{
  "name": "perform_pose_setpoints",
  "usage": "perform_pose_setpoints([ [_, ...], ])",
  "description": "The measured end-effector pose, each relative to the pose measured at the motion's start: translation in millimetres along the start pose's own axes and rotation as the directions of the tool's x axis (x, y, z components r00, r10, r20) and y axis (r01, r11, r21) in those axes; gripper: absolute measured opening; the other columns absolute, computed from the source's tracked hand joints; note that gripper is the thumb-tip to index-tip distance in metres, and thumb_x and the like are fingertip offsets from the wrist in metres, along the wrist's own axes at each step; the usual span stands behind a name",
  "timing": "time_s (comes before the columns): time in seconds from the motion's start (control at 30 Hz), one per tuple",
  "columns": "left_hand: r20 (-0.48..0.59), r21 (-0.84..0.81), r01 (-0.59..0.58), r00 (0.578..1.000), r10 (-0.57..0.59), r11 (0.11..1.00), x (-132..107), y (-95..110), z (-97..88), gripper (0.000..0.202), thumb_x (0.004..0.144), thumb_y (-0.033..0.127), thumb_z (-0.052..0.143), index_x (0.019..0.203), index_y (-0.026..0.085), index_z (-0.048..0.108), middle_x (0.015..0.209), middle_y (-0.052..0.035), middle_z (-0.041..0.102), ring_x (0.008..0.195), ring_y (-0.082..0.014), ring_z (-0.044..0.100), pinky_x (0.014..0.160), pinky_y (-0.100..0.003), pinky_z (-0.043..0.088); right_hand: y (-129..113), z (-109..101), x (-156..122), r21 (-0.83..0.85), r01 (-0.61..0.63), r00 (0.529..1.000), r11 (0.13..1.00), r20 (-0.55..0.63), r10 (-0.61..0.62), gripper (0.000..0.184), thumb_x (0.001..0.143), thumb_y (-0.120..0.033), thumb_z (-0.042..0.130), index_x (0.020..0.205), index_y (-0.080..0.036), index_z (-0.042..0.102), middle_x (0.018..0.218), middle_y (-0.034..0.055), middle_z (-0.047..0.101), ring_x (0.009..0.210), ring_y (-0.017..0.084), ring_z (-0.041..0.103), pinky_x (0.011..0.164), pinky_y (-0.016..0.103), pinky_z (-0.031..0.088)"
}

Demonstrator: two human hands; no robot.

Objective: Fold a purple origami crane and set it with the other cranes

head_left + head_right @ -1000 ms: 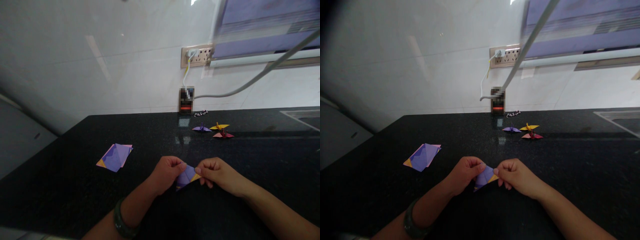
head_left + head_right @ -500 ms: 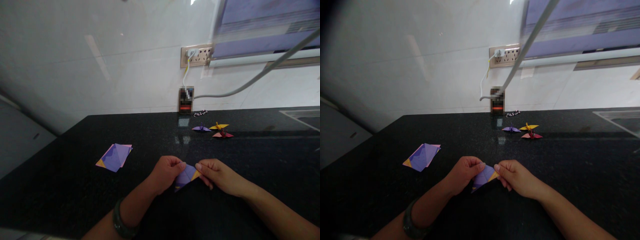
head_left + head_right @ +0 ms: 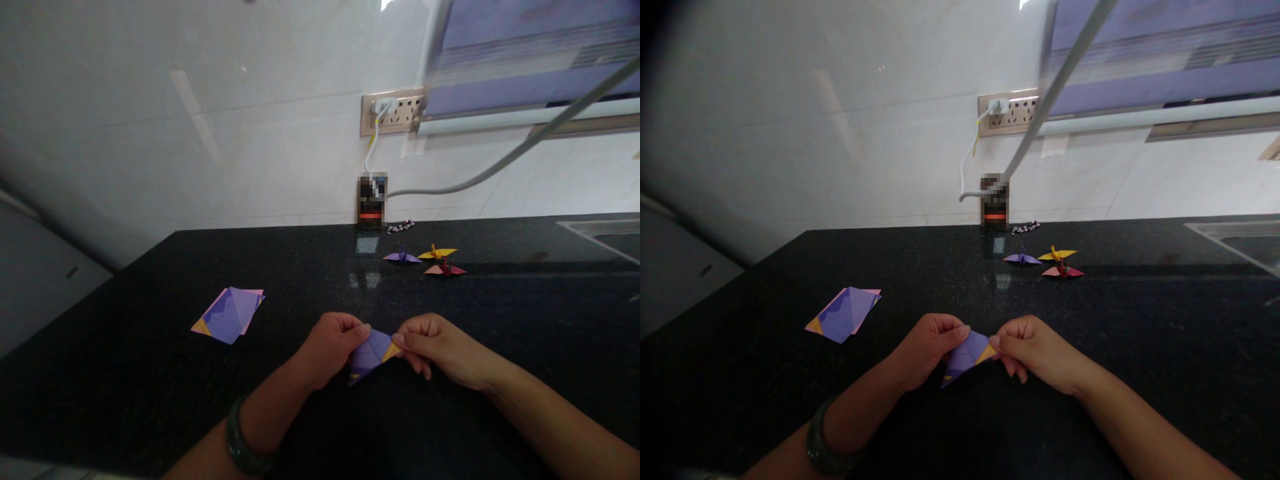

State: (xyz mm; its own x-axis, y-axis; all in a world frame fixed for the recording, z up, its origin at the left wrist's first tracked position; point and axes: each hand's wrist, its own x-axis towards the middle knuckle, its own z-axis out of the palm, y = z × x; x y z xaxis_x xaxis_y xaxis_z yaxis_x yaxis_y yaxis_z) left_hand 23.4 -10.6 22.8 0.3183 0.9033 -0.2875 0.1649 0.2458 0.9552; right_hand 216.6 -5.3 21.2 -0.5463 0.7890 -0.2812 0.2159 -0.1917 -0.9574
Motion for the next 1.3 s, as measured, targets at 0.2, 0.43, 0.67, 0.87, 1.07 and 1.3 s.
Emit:
perform_pose_setpoints([
  [0.2, 0.032, -0.026, -0.006, 0.999, 0.006, 1.000, -0.1, -1.9, 1.1, 0.025, 0.071, 0.037, 0.050, 0.062, 0.014, 0.053, 0.049, 0.0041, 0.041, 0.044, -0.0076, 0.034, 0.043, -0.021, 0.026, -1.7, -0.8, 0.5, -0.036, 0.009, 1.000, 0.999, -0.028, -0.010, 0.028, 0.074, -0.031, 0.052, 0.052, -0.014, 0.052, 0.041, -0.0039, 0.050, 0.034, 0.005, 0.037, 0.037, 0.018, 0.025],
  [0.43, -0.002, -0.025, -0.046, 0.999, 0.046, 0.999, -0.9, -0.6, 5.5, 0.025, 0.071, 0.036, 0.050, 0.062, 0.013, 0.056, 0.050, 0.0036, 0.042, 0.045, -0.0076, 0.033, 0.043, -0.021, 0.025, -2.1, 3.1, 1.6, -0.049, 0.006, 1.000, 0.999, -0.012, -0.006, 0.019, 0.074, -0.029, 0.054, 0.063, -0.014, 0.057, 0.052, -0.0024, 0.054, 0.045, 0.006, 0.045, 0.045, 0.018, 0.034],
  [0.67, 0.021, 0.073, -0.086, 0.996, 0.084, 0.994, -4.2, 0.2, 12.2, 0.029, 0.073, 0.033, 0.048, 0.053, 0.013, 0.053, 0.045, 0.0048, 0.035, 0.043, -0.0071, 0.029, 0.042, -0.022, 0.021, -2.2, 17.1, 1.1, 0.017, -0.002, 1.000, 1.000, -0.017, 0.002, 0.022, 0.074, -0.034, 0.055, 0.067, -0.014, 0.055, 0.055, -0.0035, 0.051, 0.047, 0.006, 0.044, 0.048, 0.018, 0.036],
  [0.87, 0.045, 0.120, -0.086, 0.996, 0.081, 0.989, -5.6, -0.7, 13.1, 0.029, 0.074, 0.030, 0.046, 0.050, 0.014, 0.049, 0.043, 0.0047, 0.034, 0.043, -0.0072, 0.029, 0.042, -0.023, 0.020, -5.7, 21.5, 0.1, 0.002, 0.003, 0.998, 1.000, -0.057, -0.002, 0.024, 0.075, -0.034, 0.053, 0.062, -0.014, 0.054, 0.049, -0.0051, 0.047, 0.044, 0.006, 0.042, 0.044, 0.017, 0.032],
  [1.07, 0.005, 0.121, -0.113, 0.994, 0.113, 0.986, -5.8, 0.1, 13.3, 0.031, 0.074, 0.032, 0.047, 0.048, 0.014, 0.046, 0.044, 0.0048, 0.035, 0.043, -0.0068, 0.029, 0.041, -0.022, 0.021, -5.1, 16.1, 0.9, -0.028, 0.017, 0.999, 0.999, -0.048, -0.019, 0.020, 0.075, -0.028, 0.051, 0.062, -0.013, 0.056, 0.049, -0.0032, 0.052, 0.044, 0.007, 0.046, 0.045, 0.019, 0.036],
  [1.3, -0.097, -0.023, -0.093, 0.991, 0.091, 0.995, -4.1, 6.1, 5.8, 0.025, 0.071, 0.032, 0.052, 0.055, 0.012, 0.056, 0.045, 0.0035, 0.042, 0.043, -0.0075, 0.036, 0.043, -0.021, 0.029, -10.7, 6.0, -1.5, -0.110, 0.066, 0.991, 0.992, -0.110, -0.078, 0.025, 0.076, -0.031, 0.050, 0.056, -0.016, 0.054, 0.044, -0.0043, 0.050, 0.040, 0.007, 0.042, 0.044, 0.019, 0.034],
])
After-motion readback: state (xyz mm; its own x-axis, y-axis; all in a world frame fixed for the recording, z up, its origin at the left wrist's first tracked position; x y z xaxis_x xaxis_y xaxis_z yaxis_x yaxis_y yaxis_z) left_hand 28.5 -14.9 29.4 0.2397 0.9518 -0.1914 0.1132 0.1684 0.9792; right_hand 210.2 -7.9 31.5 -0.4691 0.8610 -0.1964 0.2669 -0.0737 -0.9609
